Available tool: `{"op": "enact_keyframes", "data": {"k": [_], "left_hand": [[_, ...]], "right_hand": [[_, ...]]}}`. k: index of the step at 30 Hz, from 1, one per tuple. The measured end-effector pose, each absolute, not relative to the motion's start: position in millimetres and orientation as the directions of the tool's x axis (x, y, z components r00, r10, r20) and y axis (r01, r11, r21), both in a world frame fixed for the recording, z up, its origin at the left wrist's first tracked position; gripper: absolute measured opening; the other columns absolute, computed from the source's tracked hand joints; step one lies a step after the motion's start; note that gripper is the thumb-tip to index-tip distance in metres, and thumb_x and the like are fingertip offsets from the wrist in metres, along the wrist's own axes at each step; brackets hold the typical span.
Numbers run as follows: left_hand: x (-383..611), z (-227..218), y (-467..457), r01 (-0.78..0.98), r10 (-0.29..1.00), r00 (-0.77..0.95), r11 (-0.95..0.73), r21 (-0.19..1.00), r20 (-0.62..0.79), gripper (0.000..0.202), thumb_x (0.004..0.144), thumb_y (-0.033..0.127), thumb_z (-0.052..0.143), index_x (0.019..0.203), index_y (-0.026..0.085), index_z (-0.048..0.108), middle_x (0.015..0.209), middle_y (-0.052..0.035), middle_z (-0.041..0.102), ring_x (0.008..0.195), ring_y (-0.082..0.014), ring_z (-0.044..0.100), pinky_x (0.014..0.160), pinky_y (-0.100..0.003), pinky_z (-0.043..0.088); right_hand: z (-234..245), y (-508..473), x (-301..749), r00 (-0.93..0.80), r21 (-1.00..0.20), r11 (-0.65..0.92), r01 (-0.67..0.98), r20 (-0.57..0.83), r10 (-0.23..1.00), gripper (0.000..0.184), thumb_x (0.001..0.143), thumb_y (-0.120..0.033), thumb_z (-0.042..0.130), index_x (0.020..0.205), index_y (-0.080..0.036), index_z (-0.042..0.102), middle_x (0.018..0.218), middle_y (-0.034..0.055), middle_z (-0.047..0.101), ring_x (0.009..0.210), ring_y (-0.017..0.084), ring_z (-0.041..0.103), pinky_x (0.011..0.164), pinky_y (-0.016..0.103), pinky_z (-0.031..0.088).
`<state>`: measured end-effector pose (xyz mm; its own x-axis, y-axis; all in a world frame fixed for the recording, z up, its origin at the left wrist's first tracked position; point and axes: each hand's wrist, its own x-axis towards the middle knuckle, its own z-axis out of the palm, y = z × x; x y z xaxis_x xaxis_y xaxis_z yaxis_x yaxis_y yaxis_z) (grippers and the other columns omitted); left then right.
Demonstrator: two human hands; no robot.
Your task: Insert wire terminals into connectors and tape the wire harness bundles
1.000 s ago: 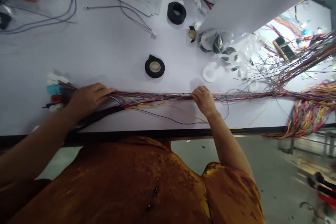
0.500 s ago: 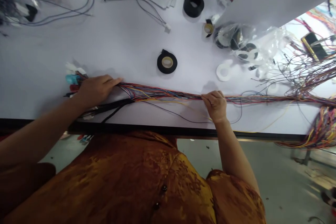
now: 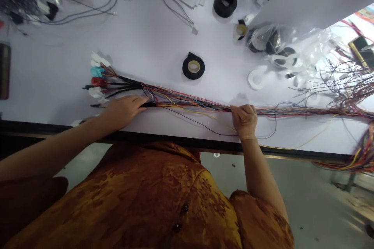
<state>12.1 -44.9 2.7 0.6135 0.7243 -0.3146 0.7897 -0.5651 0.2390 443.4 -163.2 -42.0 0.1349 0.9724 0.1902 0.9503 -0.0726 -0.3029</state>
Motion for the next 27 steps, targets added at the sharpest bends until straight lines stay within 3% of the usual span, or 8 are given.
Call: {"op": "enact_keyframes", "data": {"k": [6,9,12,15,19,21,25,27], "left_hand": [[8,19,-19,0.751,0.741,0.638,-0.54,0.379,-0.209,0.044,0.093,0.038,0.053,0.134,0.02,0.053,0.134,-0.0127,0.06,0.122,-0.0308,0.057,0.101,-0.042,0.045],[12,18,2,0.691,0.69,0.707,-0.626,0.363,-0.155,0.045,0.093,0.033,0.053,0.136,0.019,0.051,0.141,-0.0121,0.053,0.132,-0.0306,0.048,0.111,-0.044,0.036],[19,8,21,0.65,0.601,0.76,-0.702,0.292,-0.246,0.04,0.091,0.029,0.055,0.13,0.017,0.057,0.126,-0.012,0.061,0.123,-0.031,0.054,0.106,-0.046,0.039],[21,0,27,0.642,0.565,0.758,-0.734,0.221,-0.326,0.027,0.093,0.027,0.051,0.114,0.017,0.065,0.108,-0.0106,0.063,0.106,-0.0274,0.059,0.095,-0.041,0.045],[16,4,20,0.691,0.604,0.707,-0.7,0.179,-0.368,0.032,0.099,0.028,0.041,0.12,0.018,0.063,0.117,-0.0112,0.06,0.098,-0.0245,0.06,0.077,-0.034,0.048],[14,9,15,0.731,0.633,0.663,-0.662,0.164,-0.399,0.035,0.1,0.031,0.039,0.126,0.021,0.06,0.123,-0.0107,0.059,0.099,-0.0254,0.06,0.075,-0.035,0.047],[13,12,7,0.775,0.683,0.616,-0.616,0.142,-0.393,0.037,0.1,0.031,0.038,0.13,0.023,0.058,0.124,-0.0091,0.062,0.102,-0.0275,0.061,0.078,-0.037,0.047],[11,8,4,0.781,0.702,0.612,-0.61,0.136,-0.365,0.037,0.1,0.03,0.037,0.129,0.025,0.059,0.122,-0.0082,0.064,0.104,-0.0275,0.062,0.08,-0.037,0.047]], "right_hand": [[-38,-177,443,0.028,-0.253,0.009,0.968,0.143,0.989,0.027,0.095,-0.032,0.05,0.107,-0.023,0.073,0.1,0.0109,0.066,0.092,0.026,0.058,0.086,0.043,0.048],[-37,-184,441,-0.016,-0.24,0.04,0.97,0.1,0.995,0.036,0.093,-0.037,0.054,0.124,-0.022,0.066,0.112,0.0135,0.063,0.102,0.028,0.056,0.094,0.047,0.046],[-32,-189,435,-0.031,-0.22,0.042,0.975,0.055,0.998,0.055,0.088,-0.042,0.062,0.137,-0.018,0.057,0.118,0.0163,0.058,0.108,0.031,0.052,0.098,0.049,0.043],[-26,-192,428,-0.034,-0.215,0.031,0.976,-0.007,0.999,0.06,0.084,-0.043,0.067,0.138,-0.02,0.056,0.125,0.0162,0.055,0.113,0.032,0.049,0.101,0.05,0.042],[-19,-189,429,-0.019,-0.265,0.007,0.964,-0.04,0.999,0.056,0.085,-0.045,0.067,0.136,-0.022,0.059,0.125,0.0148,0.054,0.114,0.031,0.049,0.102,0.049,0.042],[-15,-188,430,-0.063,-0.307,0.041,0.951,-0.062,0.996,0.064,0.084,-0.051,0.067,0.139,-0.021,0.056,0.128,0.0155,0.053,0.116,0.031,0.049,0.104,0.048,0.04],[-9,-190,421,-0.121,-0.26,0.072,0.963,-0.177,0.977,0.1,0.076,-0.064,0.069,0.155,-0.018,0.03,0.149,0.02,0.039,0.136,0.038,0.036,0.111,0.056,0.029],[-10,-192,415,-0.076,-0.195,0.037,0.98,-0.199,0.977,0.105,0.076,-0.064,0.069,0.158,-0.017,0.022,0.154,0.021,0.035,0.141,0.04,0.03,0.112,0.059,0.025]]}}
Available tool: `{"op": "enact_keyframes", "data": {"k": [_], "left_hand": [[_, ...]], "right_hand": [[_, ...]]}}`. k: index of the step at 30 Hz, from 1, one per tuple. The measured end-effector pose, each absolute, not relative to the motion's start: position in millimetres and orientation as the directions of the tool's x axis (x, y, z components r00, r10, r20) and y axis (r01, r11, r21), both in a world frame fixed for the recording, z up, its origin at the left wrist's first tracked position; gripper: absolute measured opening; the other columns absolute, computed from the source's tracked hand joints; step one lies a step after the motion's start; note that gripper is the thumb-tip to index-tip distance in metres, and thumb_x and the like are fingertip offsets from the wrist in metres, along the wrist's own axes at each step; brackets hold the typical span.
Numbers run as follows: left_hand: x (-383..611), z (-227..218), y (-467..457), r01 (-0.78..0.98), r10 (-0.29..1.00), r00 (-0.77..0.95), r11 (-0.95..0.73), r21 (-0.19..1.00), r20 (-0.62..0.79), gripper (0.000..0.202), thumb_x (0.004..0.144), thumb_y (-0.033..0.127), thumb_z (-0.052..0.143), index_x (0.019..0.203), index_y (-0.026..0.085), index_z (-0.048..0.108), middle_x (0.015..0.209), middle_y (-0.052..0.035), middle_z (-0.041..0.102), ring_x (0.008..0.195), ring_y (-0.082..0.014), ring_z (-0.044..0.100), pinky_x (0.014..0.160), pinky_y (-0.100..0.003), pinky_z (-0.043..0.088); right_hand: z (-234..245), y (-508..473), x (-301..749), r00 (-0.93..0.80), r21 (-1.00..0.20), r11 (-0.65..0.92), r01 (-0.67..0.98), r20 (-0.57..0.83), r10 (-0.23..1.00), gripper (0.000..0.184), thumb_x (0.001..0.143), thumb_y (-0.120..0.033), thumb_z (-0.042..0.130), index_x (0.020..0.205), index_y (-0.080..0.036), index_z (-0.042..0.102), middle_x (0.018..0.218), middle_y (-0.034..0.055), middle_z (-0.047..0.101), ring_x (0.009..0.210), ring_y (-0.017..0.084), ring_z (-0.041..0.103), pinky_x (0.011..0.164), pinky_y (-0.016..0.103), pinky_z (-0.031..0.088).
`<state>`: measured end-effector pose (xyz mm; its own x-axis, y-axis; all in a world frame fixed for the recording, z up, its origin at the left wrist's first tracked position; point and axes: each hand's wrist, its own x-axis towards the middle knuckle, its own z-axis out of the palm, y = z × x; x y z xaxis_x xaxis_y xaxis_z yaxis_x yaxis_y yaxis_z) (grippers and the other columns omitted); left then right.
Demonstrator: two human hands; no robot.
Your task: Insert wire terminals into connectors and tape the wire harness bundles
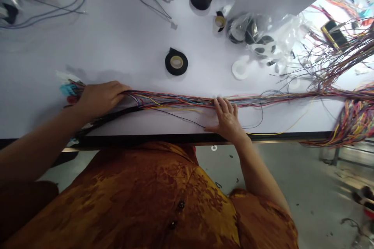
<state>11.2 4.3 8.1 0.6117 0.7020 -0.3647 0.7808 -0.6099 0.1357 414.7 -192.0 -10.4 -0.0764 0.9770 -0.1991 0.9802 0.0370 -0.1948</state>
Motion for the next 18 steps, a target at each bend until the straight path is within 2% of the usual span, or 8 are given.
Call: {"op": "enact_keyframes", "data": {"k": [1,3,5,7,10,14,16,18], "left_hand": [[10,5,3,0.779,0.707,0.616,-0.612,0.137,-0.347,0.037,0.099,0.03,0.037,0.128,0.025,0.06,0.12,-0.0082,0.065,0.104,-0.0276,0.063,0.08,-0.037,0.047],[8,-1,1,0.771,0.712,0.631,-0.621,0.144,-0.308,0.038,0.099,0.028,0.037,0.128,0.023,0.061,0.117,-0.009,0.066,0.103,-0.0278,0.063,0.081,-0.038,0.047],[5,-7,-1,0.759,0.711,0.647,-0.634,0.147,-0.276,0.039,0.099,0.028,0.037,0.129,0.022,0.062,0.114,-0.0096,0.067,0.102,-0.0278,0.063,0.082,-0.038,0.047],[3,-10,-1,0.748,0.706,0.66,-0.648,0.142,-0.258,0.041,0.1,0.031,0.036,0.131,0.023,0.062,0.11,-0.0094,0.067,0.1,-0.0273,0.063,0.08,-0.037,0.046],[1,-9,-1,0.741,0.695,0.663,-0.661,0.117,-0.278,0.043,0.102,0.034,0.032,0.136,0.026,0.058,0.109,-0.0088,0.065,0.097,-0.0259,0.062,0.077,-0.036,0.046],[-7,-4,1,0.74,0.685,0.638,-0.671,0.036,-0.353,0.047,0.102,0.027,0.031,0.146,0.034,0.045,0.118,-0.0085,0.062,0.089,-0.0248,0.063,0.071,-0.035,0.045],[-15,-3,4,0.728,0.674,0.633,-0.685,-0.001,-0.382,0.053,0.1,0.022,0.03,0.152,0.031,0.037,0.12,-0.0112,0.061,0.088,-0.0267,0.063,0.07,-0.036,0.045],[-22,-1,10,0.725,0.673,0.63,-0.689,-0.016,-0.388,0.054,0.099,0.018,0.03,0.152,0.024,0.035,0.117,-0.0142,0.063,0.092,-0.0285,0.064,0.076,-0.039,0.045]], "right_hand": [[-12,-192,413,-0.045,-0.175,0.012,0.985,-0.182,0.982,0.1,0.079,-0.062,0.068,0.157,-0.017,0.025,0.152,0.0207,0.038,0.14,0.039,0.032,0.112,0.059,0.025],[-19,-190,415,0.008,-0.169,-0.024,0.985,-0.095,0.995,0.076,0.086,-0.055,0.062,0.15,-0.019,0.041,0.141,0.0179,0.051,0.13,0.035,0.043,0.108,0.053,0.032],[-27,-183,423,0.034,-0.185,-0.032,0.982,0.007,0.999,0.047,0.093,-0.047,0.055,0.133,-0.022,0.061,0.123,0.013,0.063,0.114,0.029,0.053,0.101,0.046,0.038],[-34,-176,434,0.031,-0.198,-0.014,0.98,0.085,0.996,0.032,0.096,-0.043,0.052,0.114,-0.026,0.072,0.108,0.0088,0.068,0.102,0.025,0.056,0.095,0.042,0.04],[-40,-166,445,0.0,-0.209,0.033,0.977,0.153,0.988,0.027,0.096,-0.043,0.055,0.099,-0.027,0.077,0.094,0.0056,0.069,0.093,0.022,0.057,0.089,0.039,0.04],[-43,-162,449,-0.028,-0.233,0.072,0.97,0.188,0.982,0.03,0.096,-0.044,0.054,0.096,-0.025,0.078,0.09,0.0057,0.069,0.089,0.021,0.057,0.084,0.036,0.041],[-43,-163,448,-0.013,-0.238,0.056,0.97,0.182,0.983,0.03,0.096,-0.044,0.054,0.096,-0.024,0.078,0.091,0.0063,0.069,0.089,0.021,0.056,0.084,0.036,0.04],[-41,-163,446,0.003,-0.225,0.032,0.974,0.156,0.988,0.03,0.096,-0.042,0.054,0.096,-0.024,0.078,0.092,0.0066,0.07,0.091,0.022,0.056,0.084,0.036,0.04]]}}
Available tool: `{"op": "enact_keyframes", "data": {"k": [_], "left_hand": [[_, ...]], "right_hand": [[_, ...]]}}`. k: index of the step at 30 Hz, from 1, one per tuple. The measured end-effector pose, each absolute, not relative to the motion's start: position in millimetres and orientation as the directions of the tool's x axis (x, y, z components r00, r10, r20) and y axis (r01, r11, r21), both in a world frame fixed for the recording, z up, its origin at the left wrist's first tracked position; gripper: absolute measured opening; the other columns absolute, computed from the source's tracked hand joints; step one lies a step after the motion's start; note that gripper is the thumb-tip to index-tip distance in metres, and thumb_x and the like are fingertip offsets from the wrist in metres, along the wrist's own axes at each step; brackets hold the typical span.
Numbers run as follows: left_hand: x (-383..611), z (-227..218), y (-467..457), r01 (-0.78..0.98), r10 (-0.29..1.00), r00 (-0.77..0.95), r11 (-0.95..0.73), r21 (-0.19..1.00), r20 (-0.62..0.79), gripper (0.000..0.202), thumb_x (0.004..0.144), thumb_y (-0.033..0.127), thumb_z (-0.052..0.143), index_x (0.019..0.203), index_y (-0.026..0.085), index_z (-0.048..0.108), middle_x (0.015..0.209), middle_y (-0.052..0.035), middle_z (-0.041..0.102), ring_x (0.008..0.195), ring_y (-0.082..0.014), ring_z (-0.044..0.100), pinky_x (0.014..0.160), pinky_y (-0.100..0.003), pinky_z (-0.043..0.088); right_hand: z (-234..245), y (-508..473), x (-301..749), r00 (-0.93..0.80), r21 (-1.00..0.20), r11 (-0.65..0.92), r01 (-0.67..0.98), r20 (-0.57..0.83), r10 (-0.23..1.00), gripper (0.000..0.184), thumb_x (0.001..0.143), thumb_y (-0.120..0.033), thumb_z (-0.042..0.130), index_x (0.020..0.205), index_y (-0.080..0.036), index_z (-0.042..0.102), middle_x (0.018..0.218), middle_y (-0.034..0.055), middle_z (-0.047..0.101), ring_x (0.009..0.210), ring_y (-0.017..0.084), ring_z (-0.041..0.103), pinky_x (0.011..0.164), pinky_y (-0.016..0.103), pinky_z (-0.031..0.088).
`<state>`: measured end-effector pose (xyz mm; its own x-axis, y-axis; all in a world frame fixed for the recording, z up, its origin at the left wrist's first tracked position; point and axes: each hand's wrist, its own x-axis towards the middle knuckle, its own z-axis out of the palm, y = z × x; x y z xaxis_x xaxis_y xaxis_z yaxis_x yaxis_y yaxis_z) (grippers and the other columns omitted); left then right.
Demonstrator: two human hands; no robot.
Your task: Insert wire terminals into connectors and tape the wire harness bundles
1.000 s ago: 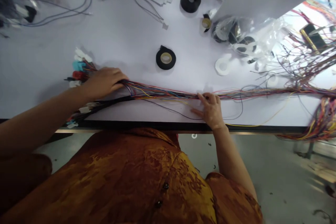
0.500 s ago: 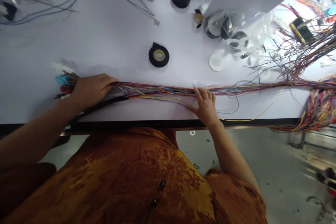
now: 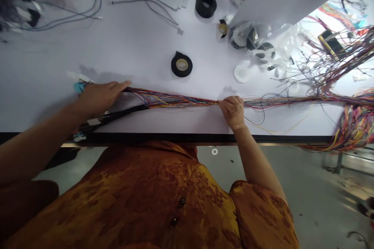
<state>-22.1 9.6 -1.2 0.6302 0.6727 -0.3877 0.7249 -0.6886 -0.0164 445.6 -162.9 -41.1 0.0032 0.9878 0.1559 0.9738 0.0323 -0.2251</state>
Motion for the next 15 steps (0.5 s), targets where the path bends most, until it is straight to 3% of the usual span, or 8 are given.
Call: {"op": "enact_keyframes", "data": {"k": [4,8,10,12,15], "left_hand": [[-30,4,21,0.674,0.63,0.676,-0.738,-0.026,-0.382,0.048,0.098,0.013,0.032,0.143,0.019,0.047,0.106,-0.0125,0.067,0.104,-0.0284,0.062,0.092,-0.043,0.041],[-28,9,27,0.659,0.612,0.682,-0.752,-0.027,-0.399,0.052,0.096,0.009,0.031,0.143,0.022,0.048,0.105,-0.0115,0.068,0.099,-0.0272,0.065,0.084,-0.038,0.044],[-28,9,28,0.658,0.607,0.691,-0.753,-0.006,-0.392,0.053,0.095,0.009,0.033,0.144,0.023,0.048,0.105,-0.0112,0.068,0.098,-0.0268,0.066,0.081,-0.037,0.044],[-28,9,29,0.657,0.605,0.701,-0.754,0.012,-0.378,0.053,0.094,0.008,0.035,0.142,0.024,0.05,0.106,-0.0108,0.069,0.098,-0.0263,0.066,0.081,-0.037,0.045],[-28,9,30,0.67,0.621,0.697,-0.742,0.018,-0.36,0.052,0.094,0.007,0.037,0.14,0.025,0.052,0.109,-0.0102,0.069,0.102,-0.0258,0.066,0.085,-0.037,0.045]], "right_hand": [[-25,-162,434,0.035,-0.135,-0.026,0.99,0.066,0.997,0.027,0.096,-0.038,0.055,0.098,-0.025,0.078,0.096,0.0065,0.072,0.091,0.023,0.057,0.083,0.036,0.038],[5,-157,407,0.098,0.072,-0.091,0.993,-0.104,0.99,0.024,0.092,-0.026,0.055,0.103,-0.019,0.076,0.102,0.0111,0.071,0.093,0.027,0.058,0.088,0.042,0.037],[19,-146,379,0.088,0.1,-0.076,0.992,-0.118,0.989,0.029,0.09,-0.027,0.056,0.114,-0.016,0.07,0.111,0.0151,0.069,0.099,0.031,0.058,0.093,0.047,0.037],[27,-127,337,0.017,-0.024,-0.018,1.0,-0.068,0.998,0.04,0.092,-0.031,0.055,0.127,-0.014,0.061,0.121,0.0171,0.065,0.107,0.032,0.056,0.098,0.049,0.037],[24,-85,253,-0.188,-0.341,0.174,0.924,-0.01,0.982,0.043,0.097,-0.03,0.047,0.136,-0.013,0.053,0.128,0.0162,0.063,0.115,0.028,0.055,0.101,0.042,0.039]]}}
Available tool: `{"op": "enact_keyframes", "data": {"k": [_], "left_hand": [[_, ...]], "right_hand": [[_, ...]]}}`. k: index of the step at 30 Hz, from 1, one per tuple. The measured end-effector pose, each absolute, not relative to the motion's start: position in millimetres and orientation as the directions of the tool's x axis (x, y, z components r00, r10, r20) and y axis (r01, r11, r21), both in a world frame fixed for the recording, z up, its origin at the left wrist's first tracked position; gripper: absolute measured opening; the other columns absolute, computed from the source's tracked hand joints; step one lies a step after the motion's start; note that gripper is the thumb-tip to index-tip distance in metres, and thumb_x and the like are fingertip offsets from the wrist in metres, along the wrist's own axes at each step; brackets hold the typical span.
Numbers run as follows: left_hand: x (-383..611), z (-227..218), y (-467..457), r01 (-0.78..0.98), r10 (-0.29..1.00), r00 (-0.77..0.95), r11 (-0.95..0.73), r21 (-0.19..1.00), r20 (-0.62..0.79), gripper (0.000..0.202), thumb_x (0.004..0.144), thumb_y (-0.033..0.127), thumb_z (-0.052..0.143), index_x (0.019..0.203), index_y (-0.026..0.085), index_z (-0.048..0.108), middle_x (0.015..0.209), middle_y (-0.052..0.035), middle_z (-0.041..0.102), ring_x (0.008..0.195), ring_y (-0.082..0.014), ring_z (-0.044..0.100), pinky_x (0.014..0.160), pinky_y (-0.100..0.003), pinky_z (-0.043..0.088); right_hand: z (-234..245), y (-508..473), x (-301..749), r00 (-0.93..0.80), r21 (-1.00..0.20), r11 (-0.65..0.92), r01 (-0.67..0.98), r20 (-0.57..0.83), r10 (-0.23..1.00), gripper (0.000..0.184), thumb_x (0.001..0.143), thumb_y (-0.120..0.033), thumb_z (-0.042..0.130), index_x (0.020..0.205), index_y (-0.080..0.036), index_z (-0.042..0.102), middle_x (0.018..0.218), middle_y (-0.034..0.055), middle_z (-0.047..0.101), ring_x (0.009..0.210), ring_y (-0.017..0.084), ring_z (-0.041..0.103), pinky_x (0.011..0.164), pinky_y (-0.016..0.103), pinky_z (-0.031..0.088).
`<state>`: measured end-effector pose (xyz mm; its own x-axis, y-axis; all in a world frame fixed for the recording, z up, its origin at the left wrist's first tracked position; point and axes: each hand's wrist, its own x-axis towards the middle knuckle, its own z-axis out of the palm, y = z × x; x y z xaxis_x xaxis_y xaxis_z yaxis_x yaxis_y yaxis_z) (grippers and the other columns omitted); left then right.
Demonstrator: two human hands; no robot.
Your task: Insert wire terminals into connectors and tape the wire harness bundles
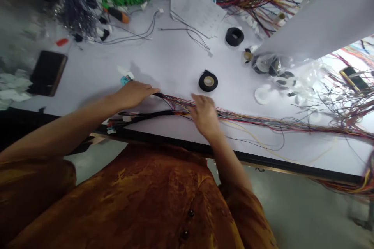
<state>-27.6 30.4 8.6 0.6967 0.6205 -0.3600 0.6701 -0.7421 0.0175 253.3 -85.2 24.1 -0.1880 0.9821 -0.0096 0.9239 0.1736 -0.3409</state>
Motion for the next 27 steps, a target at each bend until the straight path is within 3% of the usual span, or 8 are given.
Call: {"op": "enact_keyframes", "data": {"k": [3,6,10,12,14,16,19,27], "left_hand": [[-27,14,30,0.687,0.643,0.7,-0.725,0.048,-0.312,0.047,0.095,0.01,0.039,0.137,0.024,0.056,0.11,-0.0097,0.07,0.105,-0.0255,0.065,0.089,-0.038,0.045],[-30,26,19,0.694,0.681,0.72,-0.703,0.155,-0.135,0.035,0.094,0.011,0.044,0.121,0.019,0.065,0.111,-0.0122,0.068,0.11,-0.0271,0.062,0.094,-0.041,0.044],[-32,35,-11,0.675,0.855,0.488,-0.496,0.546,0.174,0.021,0.093,0.026,0.055,0.105,0.017,0.069,0.115,-0.0135,0.065,0.111,-0.0263,0.059,0.095,-0.04,0.046],[-27,25,-20,0.521,0.911,0.412,-0.255,0.814,0.022,0.023,0.088,0.037,0.062,0.094,0.017,0.069,0.097,-0.0089,0.067,0.088,-0.0205,0.063,0.079,-0.034,0.05],[-15,9,-19,0.302,0.896,0.398,0.075,0.95,-0.197,0.029,0.081,0.042,0.069,0.094,0.016,0.069,0.085,-0.0049,0.066,0.072,-0.0151,0.059,0.066,-0.029,0.049],[-1,-7,-12,0.046,0.89,0.363,0.28,0.959,-0.277,0.033,0.079,0.043,0.069,0.096,0.014,0.068,0.074,-0.0016,0.061,0.064,-0.0113,0.053,0.061,-0.026,0.045],[15,-19,-1,-0.149,0.926,0.276,0.305,0.941,-0.256,0.034,0.077,0.042,0.069,0.094,0.012,0.067,0.062,0.0028,0.051,0.056,-0.0081,0.044,0.054,-0.023,0.036],[4,-8,-2,0.113,0.931,0.339,0.103,0.988,-0.136,0.026,0.079,0.041,0.063,0.085,0.015,0.061,0.062,0.005,0.047,0.059,-0.0096,0.043,0.059,-0.025,0.036]], "right_hand": [[9,-47,179,-0.268,-0.405,0.224,0.887,-0.057,0.962,0.043,0.098,-0.027,0.046,0.138,-0.011,0.049,0.124,0.017,0.064,0.113,0.028,0.057,0.096,0.041,0.042],[-5,-27,145,-0.244,-0.379,0.172,0.909,-0.15,0.958,0.028,0.101,-0.026,0.041,0.119,-0.013,0.059,0.114,0.0151,0.067,0.104,0.027,0.06,0.084,0.036,0.043],[-14,-24,148,-0.148,-0.426,0.07,0.902,-0.152,0.977,0.026,0.104,-0.032,0.037,0.106,-0.018,0.058,0.102,0.0111,0.07,0.09,0.024,0.063,0.072,0.031,0.04],[-17,-27,153,-0.121,-0.45,0.057,0.891,-0.116,0.986,0.025,0.104,-0.033,0.035,0.102,-0.019,0.057,0.097,0.0097,0.07,0.088,0.023,0.063,0.071,0.03,0.038],[-19,-30,155,-0.114,-0.473,0.065,0.879,-0.075,0.991,0.025,0.104,-0.032,0.034,0.101,-0.019,0.056,0.094,0.0092,0.069,0.088,0.022,0.063,0.071,0.029,0.038],[-20,-32,155,-0.123,-0.481,0.085,0.873,-0.048,0.991,0.026,0.104,-0.032,0.033,0.101,-0.019,0.055,0.094,0.0094,0.069,0.089,0.022,0.063,0.072,0.029,0.038],[-18,-33,154,-0.147,-0.444,0.104,0.89,-0.061,0.987,0.027,0.105,-0.031,0.032,0.103,-0.017,0.054,0.096,0.0109,0.069,0.089,0.023,0.063,0.072,0.029,0.039],[-16,-36,141,-0.202,-0.334,0.156,0.93,-0.109,0.973,0.025,0.104,-0.026,0.031,0.106,-0.015,0.054,0.103,0.0166,0.067,0.094,0.024,0.063,0.078,0.032,0.045]]}}
